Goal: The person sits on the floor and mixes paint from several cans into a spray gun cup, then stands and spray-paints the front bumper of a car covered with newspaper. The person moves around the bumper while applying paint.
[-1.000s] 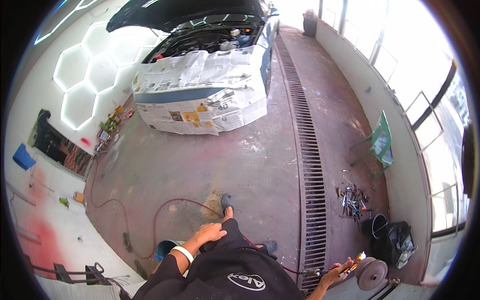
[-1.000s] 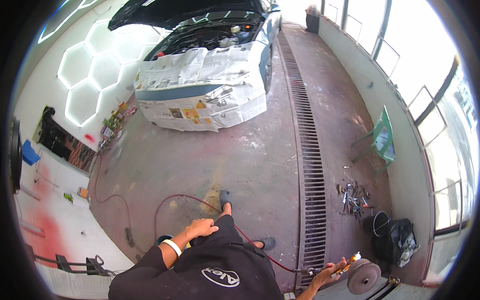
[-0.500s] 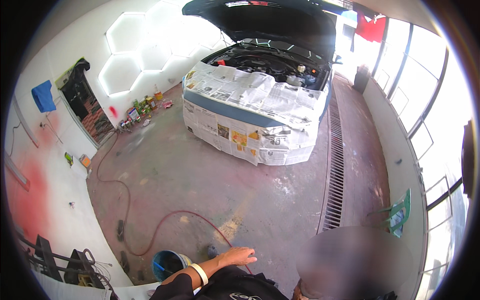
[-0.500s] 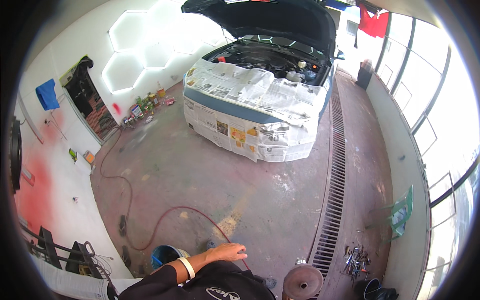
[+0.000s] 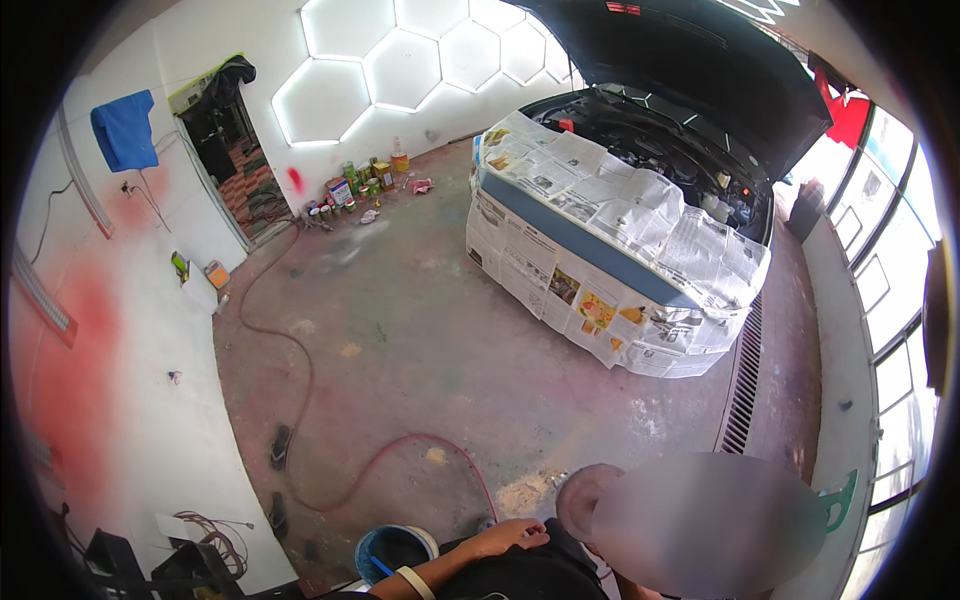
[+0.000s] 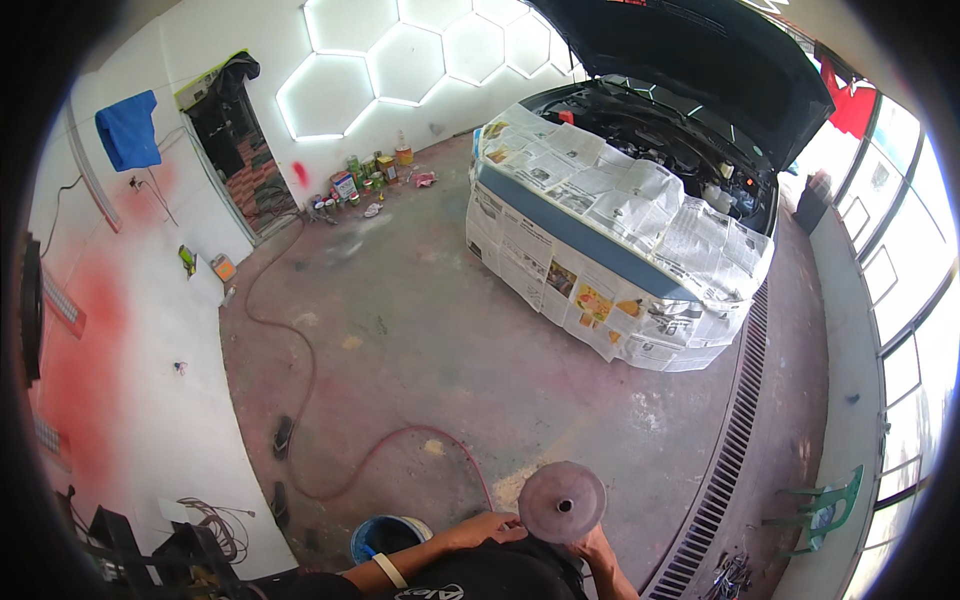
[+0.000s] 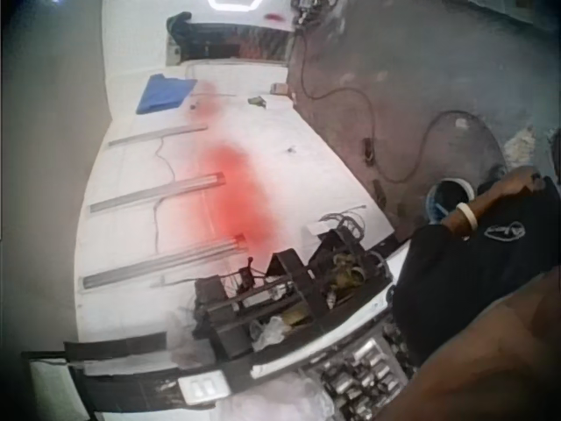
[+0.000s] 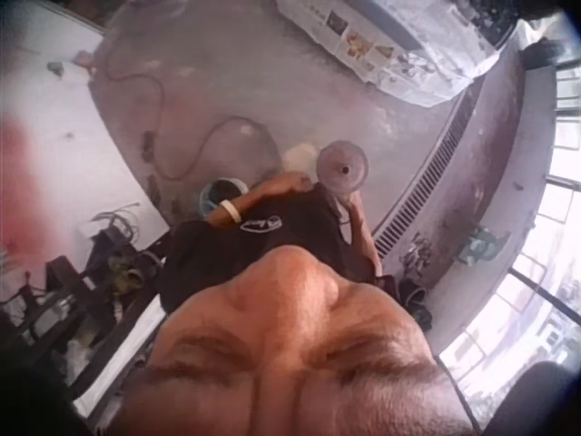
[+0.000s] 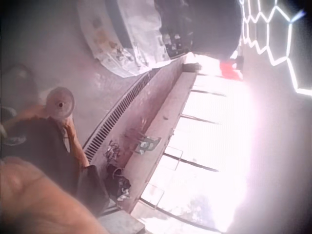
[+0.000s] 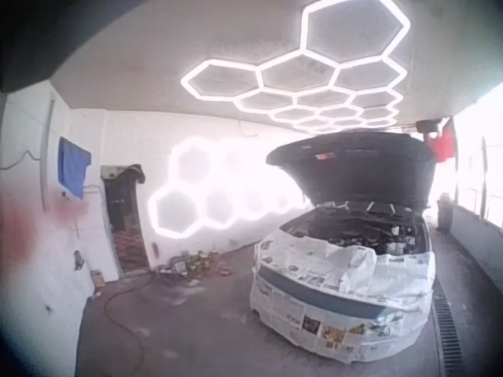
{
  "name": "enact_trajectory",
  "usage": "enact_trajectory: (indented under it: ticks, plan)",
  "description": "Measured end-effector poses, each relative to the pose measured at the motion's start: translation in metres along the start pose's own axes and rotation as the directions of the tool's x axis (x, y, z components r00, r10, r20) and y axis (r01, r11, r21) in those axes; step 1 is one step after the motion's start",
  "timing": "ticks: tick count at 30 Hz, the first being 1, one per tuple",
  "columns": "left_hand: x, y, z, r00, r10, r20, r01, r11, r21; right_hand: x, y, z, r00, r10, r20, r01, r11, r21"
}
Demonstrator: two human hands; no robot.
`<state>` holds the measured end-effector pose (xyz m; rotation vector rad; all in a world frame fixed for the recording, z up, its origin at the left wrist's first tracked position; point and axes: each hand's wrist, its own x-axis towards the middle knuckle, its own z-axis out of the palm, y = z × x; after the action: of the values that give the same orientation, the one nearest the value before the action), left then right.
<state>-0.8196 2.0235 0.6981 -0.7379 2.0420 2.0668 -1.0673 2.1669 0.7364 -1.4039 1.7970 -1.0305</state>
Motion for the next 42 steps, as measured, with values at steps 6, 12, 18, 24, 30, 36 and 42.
enact_trajectory:
  ticks: [6,12,18,24,30,36,42]
  plan:
    - [-0.007,-0.064,-0.094,0.932,0.030,-0.360,-0.057,0.996,-0.067,0.154,-0.097,0.063,0.969,-0.062,0.240,0.033,0.992,0.124]
    - [0.002,-0.030,-0.185,0.863,0.105,-0.494,-0.133,0.991,-0.022,0.304,-0.114,0.124,0.854,-0.236,0.465,0.166,0.968,0.187]
    - [0.039,-0.042,-0.323,0.879,-0.047,-0.475,-0.036,0.986,-0.165,0.454,-0.154,0.163,0.685,-0.297,0.665,0.218,0.955,0.202]
    - [0.069,-0.001,-0.440,0.800,-0.038,-0.598,-0.060,0.988,-0.144,0.581,-0.184,0.179,0.610,-0.348,0.711,0.191,0.936,0.295]
    - [0.084,-0.005,-0.552,0.713,-0.024,-0.700,-0.141,0.974,-0.177,0.703,-0.228,0.211,0.563,-0.339,0.754,0.068,0.928,0.366]
    - [0.093,-0.035,-0.692,0.643,0.004,-0.766,-0.219,0.959,-0.179,0.828,-0.267,0.290,0.552,-0.293,0.781,0.005,0.938,0.348]
    - [0.066,-0.070,-0.854,0.626,-0.001,-0.779,-0.237,0.952,-0.192,0.953,-0.316,0.397,0.488,-0.186,0.853,-0.054,0.969,0.242]
